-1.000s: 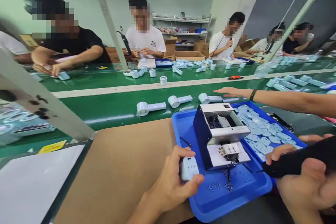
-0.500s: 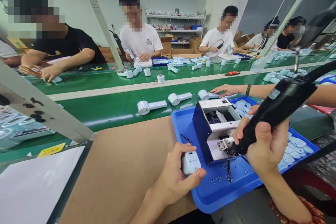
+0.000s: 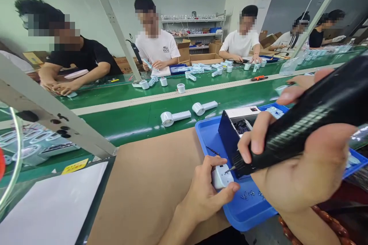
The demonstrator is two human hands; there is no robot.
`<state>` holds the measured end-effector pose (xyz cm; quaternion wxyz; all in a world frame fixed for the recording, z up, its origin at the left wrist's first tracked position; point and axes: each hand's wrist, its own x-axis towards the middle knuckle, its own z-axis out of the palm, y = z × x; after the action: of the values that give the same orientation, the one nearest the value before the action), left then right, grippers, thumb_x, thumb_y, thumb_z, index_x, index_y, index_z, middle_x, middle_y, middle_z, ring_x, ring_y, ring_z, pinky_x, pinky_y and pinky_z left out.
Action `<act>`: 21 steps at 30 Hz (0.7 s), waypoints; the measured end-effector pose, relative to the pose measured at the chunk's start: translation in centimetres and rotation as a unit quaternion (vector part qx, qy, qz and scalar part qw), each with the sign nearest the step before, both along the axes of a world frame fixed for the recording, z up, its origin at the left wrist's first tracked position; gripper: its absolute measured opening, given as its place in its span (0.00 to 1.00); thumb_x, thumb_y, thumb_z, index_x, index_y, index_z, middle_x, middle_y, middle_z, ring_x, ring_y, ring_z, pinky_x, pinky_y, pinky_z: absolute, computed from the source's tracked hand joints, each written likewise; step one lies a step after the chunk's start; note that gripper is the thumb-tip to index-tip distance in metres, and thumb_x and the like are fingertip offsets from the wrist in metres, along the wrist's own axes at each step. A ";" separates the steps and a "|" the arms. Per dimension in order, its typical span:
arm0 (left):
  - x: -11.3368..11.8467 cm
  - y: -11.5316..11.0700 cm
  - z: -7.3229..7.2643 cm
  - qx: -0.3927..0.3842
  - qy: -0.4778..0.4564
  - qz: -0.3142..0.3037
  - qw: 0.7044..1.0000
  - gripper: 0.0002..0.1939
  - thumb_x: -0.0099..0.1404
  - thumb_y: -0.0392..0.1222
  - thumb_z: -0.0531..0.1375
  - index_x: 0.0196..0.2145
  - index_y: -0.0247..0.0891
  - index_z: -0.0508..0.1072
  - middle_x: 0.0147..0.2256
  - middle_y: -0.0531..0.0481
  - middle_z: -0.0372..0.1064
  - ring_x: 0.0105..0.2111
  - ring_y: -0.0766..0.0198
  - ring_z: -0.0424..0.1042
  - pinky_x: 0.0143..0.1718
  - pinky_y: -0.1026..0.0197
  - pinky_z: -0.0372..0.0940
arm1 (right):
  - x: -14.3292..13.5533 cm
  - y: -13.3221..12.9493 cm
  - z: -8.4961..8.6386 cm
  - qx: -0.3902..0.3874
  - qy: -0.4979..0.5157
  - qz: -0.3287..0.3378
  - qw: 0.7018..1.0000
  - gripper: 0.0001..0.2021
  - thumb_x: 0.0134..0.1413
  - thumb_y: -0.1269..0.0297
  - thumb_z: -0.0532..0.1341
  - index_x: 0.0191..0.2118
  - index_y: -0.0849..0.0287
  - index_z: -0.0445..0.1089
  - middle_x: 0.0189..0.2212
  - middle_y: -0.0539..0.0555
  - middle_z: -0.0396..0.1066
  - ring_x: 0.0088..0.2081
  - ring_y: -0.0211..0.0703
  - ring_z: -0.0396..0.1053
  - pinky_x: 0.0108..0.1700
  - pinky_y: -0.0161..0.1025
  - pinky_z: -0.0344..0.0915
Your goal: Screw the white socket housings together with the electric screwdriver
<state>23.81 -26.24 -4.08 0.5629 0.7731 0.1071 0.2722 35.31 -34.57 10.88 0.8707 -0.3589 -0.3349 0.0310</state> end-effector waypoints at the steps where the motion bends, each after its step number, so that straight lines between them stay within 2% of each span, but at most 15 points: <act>1: 0.0 0.0 0.0 0.003 -0.003 0.002 1.000 0.38 0.77 0.81 0.66 0.58 0.43 0.76 0.38 0.51 0.75 0.31 0.60 0.67 0.35 0.59 0.60 | -0.1 0.4 -0.2 0.018 -0.007 0.026 0.999 0.11 0.82 0.52 0.74 0.59 0.46 0.78 0.53 0.51 0.66 0.23 0.35 0.62 0.15 0.37 0.68; 4: 0.2 -0.1 -0.1 0.013 -0.016 0.006 1.000 0.38 0.77 0.81 0.65 0.57 0.42 0.77 0.40 0.48 0.78 0.33 0.60 0.68 0.36 0.59 0.63 | 0.0 0.9 -0.8 0.045 -0.021 0.061 0.997 0.12 0.79 0.49 0.76 0.58 0.44 0.80 0.52 0.50 0.66 0.24 0.33 0.63 0.17 0.34 0.70; 7: 0.3 -0.2 -0.2 0.027 -0.021 0.003 0.999 0.36 0.78 0.80 0.64 0.57 0.42 0.77 0.41 0.47 0.79 0.33 0.59 0.71 0.36 0.58 0.64 | 0.0 0.6 -0.8 0.013 -0.037 0.035 0.999 0.10 0.81 0.49 0.76 0.58 0.39 0.82 0.52 0.49 0.65 0.24 0.31 0.60 0.18 0.32 0.70; 11: 0.5 -0.1 -0.3 0.046 -0.048 -0.003 0.998 0.35 0.79 0.79 0.65 0.57 0.43 0.77 0.43 0.45 0.83 0.35 0.56 0.76 0.38 0.57 0.67 | 0.1 0.2 -0.3 -0.073 -0.060 0.006 0.996 0.20 0.75 0.39 0.77 0.64 0.34 0.79 0.48 0.52 0.71 0.24 0.41 0.65 0.15 0.38 0.67; 13: 0.6 -0.1 -0.3 0.049 -0.067 -0.010 0.997 0.34 0.80 0.77 0.66 0.59 0.43 0.76 0.43 0.46 0.83 0.34 0.57 0.77 0.37 0.58 0.67 | 0.2 0.2 -0.2 -0.086 -0.070 0.009 0.994 0.24 0.72 0.35 0.77 0.65 0.34 0.78 0.47 0.53 0.72 0.25 0.46 0.69 0.15 0.40 0.67; 16: 0.6 -0.3 -0.5 0.046 -0.083 -0.022 0.995 0.31 0.82 0.73 0.67 0.61 0.43 0.75 0.41 0.48 0.82 0.30 0.61 0.74 0.33 0.60 0.63 | 0.5 0.3 0.1 -0.098 -0.074 0.005 0.992 0.25 0.69 0.34 0.79 0.63 0.33 0.79 0.46 0.53 0.73 0.27 0.49 0.71 0.15 0.41 0.67; 19: 0.6 -0.6 -0.7 0.039 -0.077 -0.024 0.996 0.28 0.81 0.68 0.71 0.60 0.43 0.74 0.42 0.47 0.82 0.29 0.61 0.74 0.30 0.61 0.59 | 0.6 0.0 0.2 -0.109 -0.075 0.004 0.991 0.26 0.66 0.34 0.80 0.62 0.33 0.79 0.46 0.53 0.73 0.26 0.48 0.70 0.16 0.41 0.66; 21: 0.5 -0.7 -0.8 0.035 -0.063 -0.021 0.997 0.27 0.79 0.64 0.74 0.60 0.44 0.74 0.42 0.47 0.83 0.31 0.60 0.77 0.31 0.61 0.60 | 0.5 -0.3 0.1 -0.132 -0.059 -0.007 0.989 0.25 0.66 0.35 0.81 0.62 0.32 0.80 0.47 0.52 0.72 0.24 0.43 0.64 0.15 0.41 0.63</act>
<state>24.34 -26.97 -4.84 0.5470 0.7755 0.0452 0.3120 35.81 -34.87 10.97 0.7944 -0.4744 -0.3763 0.0481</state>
